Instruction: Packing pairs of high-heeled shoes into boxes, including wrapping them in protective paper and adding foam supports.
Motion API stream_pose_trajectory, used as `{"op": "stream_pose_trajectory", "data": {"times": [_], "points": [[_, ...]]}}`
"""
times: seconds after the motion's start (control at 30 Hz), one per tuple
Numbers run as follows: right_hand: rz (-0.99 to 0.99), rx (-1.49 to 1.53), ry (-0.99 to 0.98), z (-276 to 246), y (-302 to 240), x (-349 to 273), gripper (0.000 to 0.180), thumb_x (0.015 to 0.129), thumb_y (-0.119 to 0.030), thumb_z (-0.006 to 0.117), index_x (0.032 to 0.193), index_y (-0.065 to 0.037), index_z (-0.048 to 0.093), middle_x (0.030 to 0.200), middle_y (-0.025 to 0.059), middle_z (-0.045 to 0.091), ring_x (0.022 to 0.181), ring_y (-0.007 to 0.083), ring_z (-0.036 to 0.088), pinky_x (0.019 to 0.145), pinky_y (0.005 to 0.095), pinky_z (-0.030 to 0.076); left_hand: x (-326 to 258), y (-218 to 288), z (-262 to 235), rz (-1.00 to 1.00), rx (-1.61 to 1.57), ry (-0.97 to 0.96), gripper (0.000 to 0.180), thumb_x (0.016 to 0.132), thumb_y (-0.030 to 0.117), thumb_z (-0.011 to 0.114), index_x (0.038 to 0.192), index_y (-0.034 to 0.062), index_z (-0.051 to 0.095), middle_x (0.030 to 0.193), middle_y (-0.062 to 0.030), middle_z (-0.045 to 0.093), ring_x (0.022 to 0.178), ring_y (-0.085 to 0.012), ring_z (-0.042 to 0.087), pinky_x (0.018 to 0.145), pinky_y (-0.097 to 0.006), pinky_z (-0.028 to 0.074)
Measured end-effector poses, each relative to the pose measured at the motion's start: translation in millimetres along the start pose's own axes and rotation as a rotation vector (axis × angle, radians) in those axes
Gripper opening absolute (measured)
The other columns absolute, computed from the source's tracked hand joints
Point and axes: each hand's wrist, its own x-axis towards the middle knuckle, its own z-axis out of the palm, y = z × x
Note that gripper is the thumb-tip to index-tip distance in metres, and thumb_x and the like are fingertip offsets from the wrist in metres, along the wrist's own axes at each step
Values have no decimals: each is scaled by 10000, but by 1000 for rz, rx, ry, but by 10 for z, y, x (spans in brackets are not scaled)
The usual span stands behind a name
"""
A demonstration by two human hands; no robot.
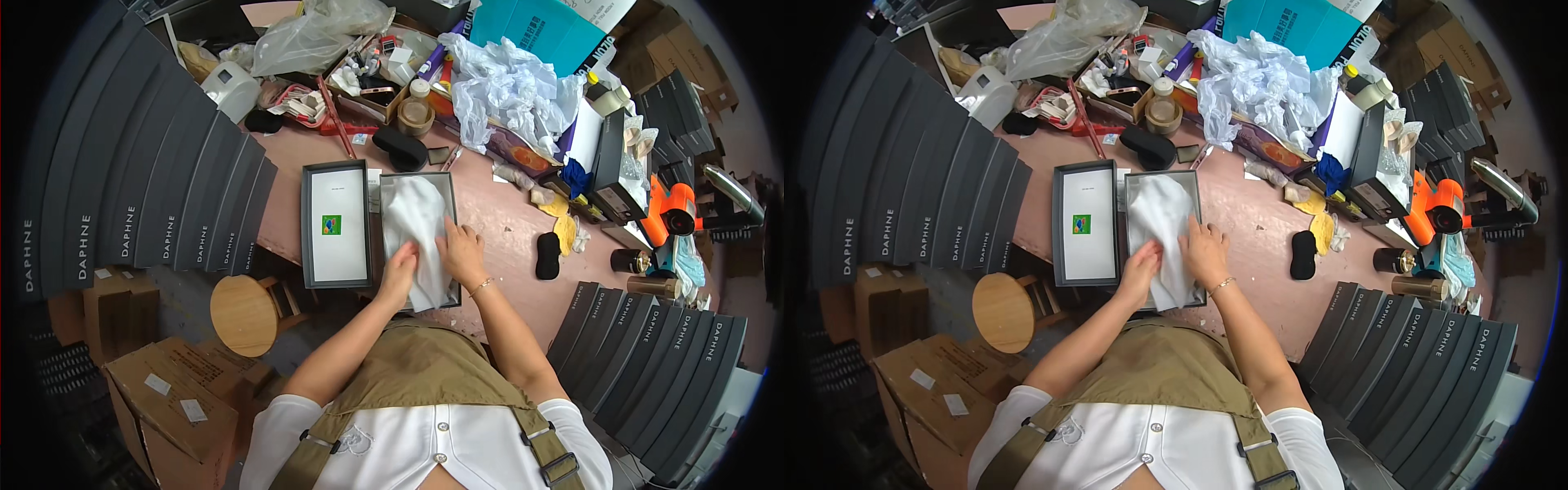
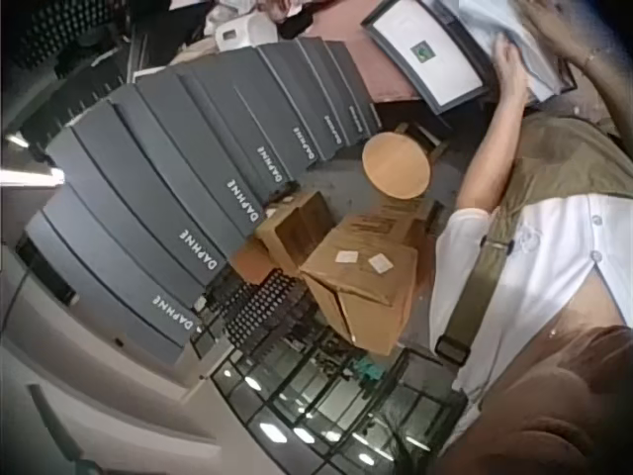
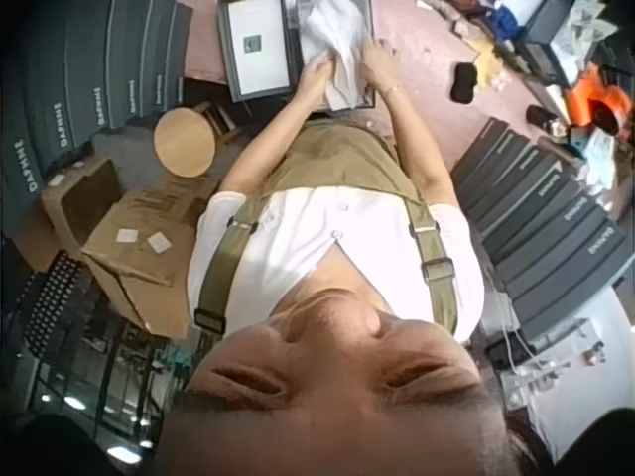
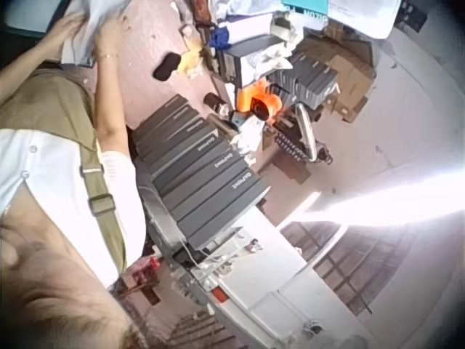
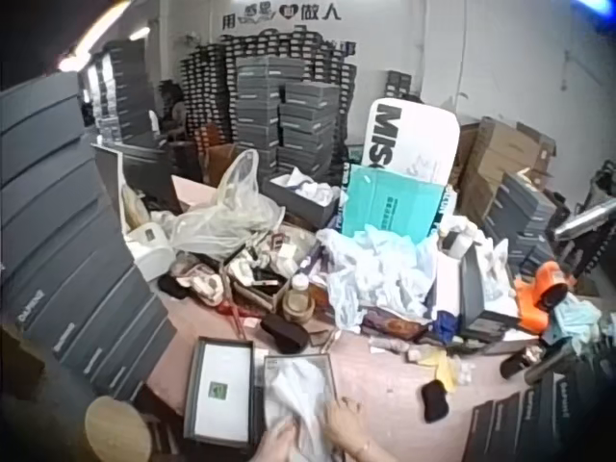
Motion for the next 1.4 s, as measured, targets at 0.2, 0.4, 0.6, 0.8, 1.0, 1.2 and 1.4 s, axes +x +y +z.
{"op": "stream_pose_trajectory", "data": {"times": [0.2, 0.4, 0.6, 0.8, 1.0, 1.2, 1.4], "points": [[-336, -370, 389, 68, -328, 155, 681, 813, -326, 611, 1366, -27, 349, 1086, 174, 588, 1181, 359, 463, 1024, 552, 259, 23, 117, 56, -168, 222, -136, 361, 871, 50, 437, 1211, -48, 507, 1271, -155, 526, 1213, -251, 468, 1036, -324, 329], [-184, -373, 30, 81, -390, 548, 752, 765, -93, 602, 1422, -44, 240, 929, 196, 609, 747, 356, 648, 776, 444, 485, -142, 644, -268, 589, 1544, -454, 260, 769, 35, 509, 1005, 14, 617, 1106, -134, 581, 1194, -309, 465, 1059, -448, 296], [-305, -412, 60, 43, -373, 751, 666, 777, -62, 530, 1403, -190, 342, 881, 202, 597, 689, 344, 644, 582, 416, 524, 284, 410, -236, 842, 2052, -639, 133, 756, 155, 556, 819, 116, 666, 890, -44, 636, 1092, -236, 526, 1073, -589, 205], [-437, -334, -83, 40, -182, 959, 673, 746, -37, 522, 1384, -214, 402, 879, 190, 605, 775, 345, 629, 689, 409, 516, 713, 892, -65, 521, 1964, -1108, 121, 695, 192, 656, 801, 147, 692, 801, -45, 672, 883, -223, 631, 1031, -545, 259], [-480, -443, -211, -178, -276, 1162, 582, 769, -124, 595, 1327, -238, 476, 966, 182, 627, 816, 324, 647, 698, 411, 526, 900, 1027, 79, 344, 1805, -1116, 242, 696, 250, 696, 930, 188, 703, 884, -55, 685, 925, -256, 628, 1008, -546, 275], [-401, -474, 44, 298, -176, 785, 535, 806, -116, 535, 1322, -240, 472, 918, 177, 568, 625, 321, 639, 542, 389, 527, 600, 334, -90, 916, 1930, -657, 188, 731, 186, 605, 868, 123, 717, 935, -63, 679, 1027, -267, 576, 1041, -554, 241], [-384, -542, 108, -11, -458, 867, 543, 771, -117, 563, 1298, -232, 509, 902, 138, 552, 723, 293, 622, 623, 408, 488, 371, 427, 173, 439, 2207, -782, 177, 770, 172, 584, 862, 133, 730, 946, -41, 668, 995, -238, 578, 1100, -575, 140]]}}
